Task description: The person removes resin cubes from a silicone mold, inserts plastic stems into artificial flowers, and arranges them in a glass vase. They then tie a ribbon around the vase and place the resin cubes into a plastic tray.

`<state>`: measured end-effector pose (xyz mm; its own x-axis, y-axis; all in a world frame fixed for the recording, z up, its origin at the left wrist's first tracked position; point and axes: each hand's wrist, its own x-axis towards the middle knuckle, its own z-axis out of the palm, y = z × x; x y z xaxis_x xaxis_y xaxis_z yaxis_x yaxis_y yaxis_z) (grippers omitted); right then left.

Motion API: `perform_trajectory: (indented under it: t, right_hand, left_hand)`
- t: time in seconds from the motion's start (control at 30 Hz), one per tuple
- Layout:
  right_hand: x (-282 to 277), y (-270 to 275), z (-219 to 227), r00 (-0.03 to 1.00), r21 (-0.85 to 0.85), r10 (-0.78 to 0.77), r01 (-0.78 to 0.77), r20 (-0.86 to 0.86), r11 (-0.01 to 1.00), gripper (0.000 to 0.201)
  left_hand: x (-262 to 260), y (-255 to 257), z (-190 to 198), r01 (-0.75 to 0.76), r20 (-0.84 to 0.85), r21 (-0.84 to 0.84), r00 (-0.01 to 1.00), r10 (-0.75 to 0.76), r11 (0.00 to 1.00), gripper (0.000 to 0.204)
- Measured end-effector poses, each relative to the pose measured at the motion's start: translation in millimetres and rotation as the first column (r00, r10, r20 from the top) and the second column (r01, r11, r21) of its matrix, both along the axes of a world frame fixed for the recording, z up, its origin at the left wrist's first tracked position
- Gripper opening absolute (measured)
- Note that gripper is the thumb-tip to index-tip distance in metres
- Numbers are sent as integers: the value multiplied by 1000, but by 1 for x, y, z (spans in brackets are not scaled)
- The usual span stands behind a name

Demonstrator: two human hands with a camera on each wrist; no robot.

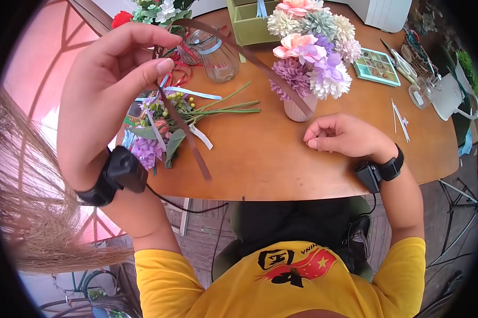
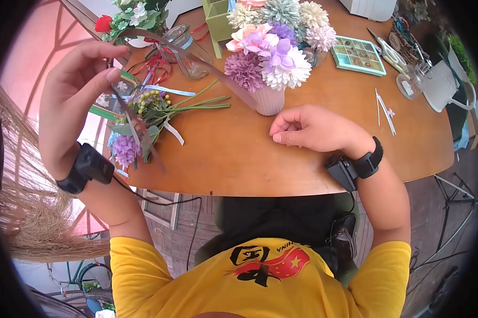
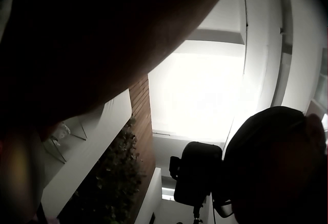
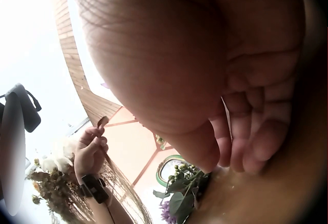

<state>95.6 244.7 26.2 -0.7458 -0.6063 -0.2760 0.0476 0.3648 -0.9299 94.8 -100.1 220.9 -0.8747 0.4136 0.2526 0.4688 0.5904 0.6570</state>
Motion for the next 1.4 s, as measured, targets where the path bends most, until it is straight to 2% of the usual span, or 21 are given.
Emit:
perform_trajectory:
  t: [0.07, 0.17, 0.23, 0.3, 0.4, 0.5, 0.6, 0.7, 0.73, 0.83, 0.87, 0.97, 1.07, 1.1, 1.17, 1.2, 1.33, 1.4]
  right_hand:
    - [0, 0, 0, 1000, 8, 18, -17, -22, 1000, 19]
    - [0, -1, -1, 997, -7, 38, -39, -69, 999, 18]
    - [0, 0, -2, 998, -18, 31, -32, -59, 999, 18]
    - [0, 0, -3, 998, -28, 29, -31, -47, 999, 17]
    - [1, 1, -3, 999, -18, 31, -32, -41, 999, 17]
    - [-1, 0, -3, 998, -24, 26, -27, -53, 999, 18]
    - [0, 1, -7, 1000, -50, 14, -15, -13, 999, 19]
    - [-1, 1, -5, 1000, -51, 10, -9, 6, 999, 18]
    - [-1, 1, -5, 1000, -47, 8, -7, 8, 999, 18]
    - [-1, 1, -3, 1000, -44, 18, -18, 4, 999, 18]
    - [-1, 2, -3, 1000, -47, 25, -25, -3, 999, 18]
    - [-2, 3, -7, 999, -59, 35, -36, -25, 998, 18]
    - [-1, 3, -7, 998, -59, 36, -38, -42, 997, 18]
    - [-1, 3, -5, 999, -55, 35, -37, -38, 998, 18]
    - [-1, 2, -4, 999, -53, 34, -36, -31, 998, 18]
    - [-1, 2, -4, 999, -55, 34, -36, -27, 998, 18]
    - [-1, 2, -7, 998, -56, 32, -35, -49, 998, 18]
    - [-2, 2, -7, 999, -56, 33, -35, -35, 998, 18]
  left_hand:
    - [-19, -11, -3, -48, -24, -119, 999, 45, 992, 25]
    - [-52, -39, -15, -232, -94, -322, 973, 213, 918, 23]
    - [-75, -55, -24, -393, -158, -437, 919, 362, 809, 22]
    - [-115, -97, -43, -459, -258, -590, 887, 384, 664, 23]
    - [-135, -102, -61, -506, -307, -735, 842, 444, 451, 27]
    - [-166, -89, -80, -294, -151, -846, 932, 329, 445, 33]
    - [-177, -64, -102, -45, 206, -743, 934, 292, 667, 38]
    - [-218, -82, -152, -32, 187, -752, 948, 259, 658, 43]
    - [-209, -70, -146, -1, 261, -779, 909, 325, 627, 50]
    - [-208, -61, -150, -28, 201, -860, 900, 387, 510, 53]
    - [-204, -59, -147, -98, 128, -879, 894, 429, 467, 47]
    - [-193, -59, -133, -200, 36, -845, 904, 426, 496, 39]
    - [-204, -75, -119, -248, -63, -849, 925, 376, 466, 33]
    - [-205, -79, -116, -295, -115, -838, 918, 379, 459, 29]
    - [-177, -61, -87, -389, -219, -806, 896, 385, 446, 27]
    - [-183, -73, -87, -430, -230, -783, 872, 433, 450, 23]
    - [-169, -95, -68, -480, -333, -710, 873, 356, 515, 27]
    - [-153, -96, -58, -533, -358, -635, 845, 398, 560, 28]
